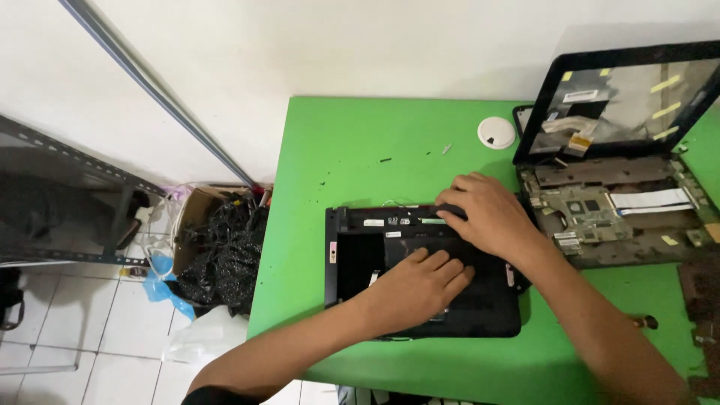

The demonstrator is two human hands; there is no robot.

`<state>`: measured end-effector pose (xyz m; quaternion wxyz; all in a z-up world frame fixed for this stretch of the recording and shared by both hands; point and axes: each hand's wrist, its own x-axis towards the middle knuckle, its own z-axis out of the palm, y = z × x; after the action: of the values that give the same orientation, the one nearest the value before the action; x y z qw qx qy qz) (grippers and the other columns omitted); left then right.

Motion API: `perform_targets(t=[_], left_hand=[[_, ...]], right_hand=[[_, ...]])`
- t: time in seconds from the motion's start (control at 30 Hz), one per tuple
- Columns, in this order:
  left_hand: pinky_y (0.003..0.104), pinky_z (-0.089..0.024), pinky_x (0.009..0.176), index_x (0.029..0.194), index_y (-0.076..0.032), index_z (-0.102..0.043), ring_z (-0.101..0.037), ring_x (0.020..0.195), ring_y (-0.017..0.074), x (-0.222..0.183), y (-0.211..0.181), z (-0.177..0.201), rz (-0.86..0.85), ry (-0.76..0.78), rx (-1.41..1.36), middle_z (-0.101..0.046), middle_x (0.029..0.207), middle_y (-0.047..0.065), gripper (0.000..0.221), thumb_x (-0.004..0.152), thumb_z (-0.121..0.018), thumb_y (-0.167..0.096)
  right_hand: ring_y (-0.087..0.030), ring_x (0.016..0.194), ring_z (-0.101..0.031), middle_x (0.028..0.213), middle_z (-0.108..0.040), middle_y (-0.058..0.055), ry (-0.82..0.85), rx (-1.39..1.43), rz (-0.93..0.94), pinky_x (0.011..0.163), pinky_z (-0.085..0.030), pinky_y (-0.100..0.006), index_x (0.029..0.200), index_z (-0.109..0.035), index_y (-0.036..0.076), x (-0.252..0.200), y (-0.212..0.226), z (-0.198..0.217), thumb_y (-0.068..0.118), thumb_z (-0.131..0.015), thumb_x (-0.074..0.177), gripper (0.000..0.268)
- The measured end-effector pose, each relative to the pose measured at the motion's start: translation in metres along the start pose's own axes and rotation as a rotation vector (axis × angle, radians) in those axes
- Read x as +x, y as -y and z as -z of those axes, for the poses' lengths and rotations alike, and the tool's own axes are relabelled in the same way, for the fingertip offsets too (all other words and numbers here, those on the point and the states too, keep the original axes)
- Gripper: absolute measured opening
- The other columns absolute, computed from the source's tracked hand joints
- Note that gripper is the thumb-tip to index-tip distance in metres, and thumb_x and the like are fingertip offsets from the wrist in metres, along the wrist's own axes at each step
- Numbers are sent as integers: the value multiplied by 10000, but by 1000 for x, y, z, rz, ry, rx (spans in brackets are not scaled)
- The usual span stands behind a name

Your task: Disassembling a laptop to remove the keyboard and access internal components

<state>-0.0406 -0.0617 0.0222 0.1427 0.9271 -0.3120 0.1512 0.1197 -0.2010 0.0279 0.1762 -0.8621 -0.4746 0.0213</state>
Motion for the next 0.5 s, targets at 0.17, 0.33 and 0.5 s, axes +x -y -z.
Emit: perform_targets(t=[0.17,0.33,0.5], left_hand=[[349,-469,805,1256,1,-656,-585,887,254,-4,-9,4,-35,9,-32,-643,1065,123,362,937,-603,-162],[385,-454,825,1227,6,-635,-568,963,289,-9,-29,-13,-155,80,-270,-612,1089,142,392,912,-646,-228],[387,-351,884,1189,-47,-637,-478,1023,255,-15,-37,-37,-240,-10,-281,-557,1130,100,368,861,-695,-202]], right_hand=[[-255,923,-602,941,-632,-30,72,-2,163,843,-492,-405,944,-740,122,0,8,-2,198,-716,845,127],[-253,907,-609,943,-622,-25,82,-24,91,832,-505,-402,968,-749,131,-6,11,-1,223,-713,883,130],[-248,907,-612,940,-628,-29,62,67,89,836,-495,-408,990,-735,98,-10,14,-3,192,-699,901,134]])
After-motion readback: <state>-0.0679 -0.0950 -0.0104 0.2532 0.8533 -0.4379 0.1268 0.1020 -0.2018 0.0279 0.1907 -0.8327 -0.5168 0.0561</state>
